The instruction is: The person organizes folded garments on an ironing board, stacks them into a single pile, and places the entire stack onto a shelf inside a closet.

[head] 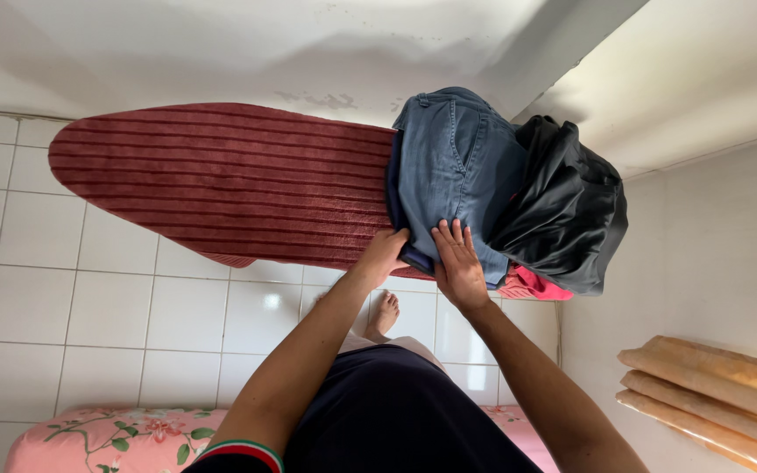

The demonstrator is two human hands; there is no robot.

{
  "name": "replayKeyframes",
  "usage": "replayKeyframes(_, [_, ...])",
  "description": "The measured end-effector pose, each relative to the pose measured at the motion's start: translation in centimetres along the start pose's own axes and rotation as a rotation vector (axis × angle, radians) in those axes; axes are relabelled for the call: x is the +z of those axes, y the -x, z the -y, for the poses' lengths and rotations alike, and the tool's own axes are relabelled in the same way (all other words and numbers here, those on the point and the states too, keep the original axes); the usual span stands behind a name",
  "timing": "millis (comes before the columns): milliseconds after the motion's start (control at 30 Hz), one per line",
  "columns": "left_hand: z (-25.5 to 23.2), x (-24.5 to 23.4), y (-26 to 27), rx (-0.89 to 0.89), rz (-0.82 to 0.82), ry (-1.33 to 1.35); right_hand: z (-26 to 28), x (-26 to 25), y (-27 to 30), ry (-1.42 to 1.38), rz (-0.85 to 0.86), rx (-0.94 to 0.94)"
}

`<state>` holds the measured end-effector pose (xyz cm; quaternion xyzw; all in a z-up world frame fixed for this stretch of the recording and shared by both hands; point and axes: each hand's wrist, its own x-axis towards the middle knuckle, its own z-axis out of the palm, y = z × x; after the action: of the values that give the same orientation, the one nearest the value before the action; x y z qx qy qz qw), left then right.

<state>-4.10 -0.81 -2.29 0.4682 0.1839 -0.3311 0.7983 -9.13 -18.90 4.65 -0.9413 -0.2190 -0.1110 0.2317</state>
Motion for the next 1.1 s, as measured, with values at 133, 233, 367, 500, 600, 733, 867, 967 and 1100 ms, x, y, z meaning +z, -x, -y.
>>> replayKeyframes(133, [-3.4, 2.6, 1.8, 0.034, 0.021, -0.119, 1.3, -2.2, -1.1, -0.131, 0.008, -0.037])
replayKeyframes(233, [-5.9, 3.4, 2.4, -0.026, 0.044, -0.189, 1.3, -2.7, -2.1, 0.007, -0.008, -0.015])
replayKeyframes(367, [-7.0, 3.4, 1.2, 0.0, 0.074, -0.288, 0.1, -4.2, -2.4, -0.07, -0.092, 0.114])
replayKeyframes(500, [-6.4, 1.5, -2.6, -0.003, -0.02, -0.071, -0.7, -6.2, -3.6, -0.219, -0.119, 0.265])
replayKeyframes(600, [-4.2, 0.8, -4.5, 0.116, -0.198, -0.115, -0.7, -7.4, -4.4, -0.268, -0.087, 0.378])
replayKeyframes(733, [-2.3, 3.2, -4.8, -0.042, -0.183, -0.009, -0.5, -8.1, -5.1, -0.289, -0.099, 0.422])
replayKeyframes(867, [-3.8, 7.3, -3.9, -0.153, -0.078, 0.404, 0.1, -8.2, -5.6, -0.272, -0.11, 0.39])
replayKeyframes(967, [-5.3, 9.0, -3.6, -0.18, -0.035, 0.578, 0.6, -8.6, -6.0, -0.256, -0.105, 0.39])
replayKeyframes(1100, [-4.9, 9.4, -6.5, -0.152, 0.025, 0.699, 1.2, -9.6, -5.9, -0.284, -0.091, 0.318])
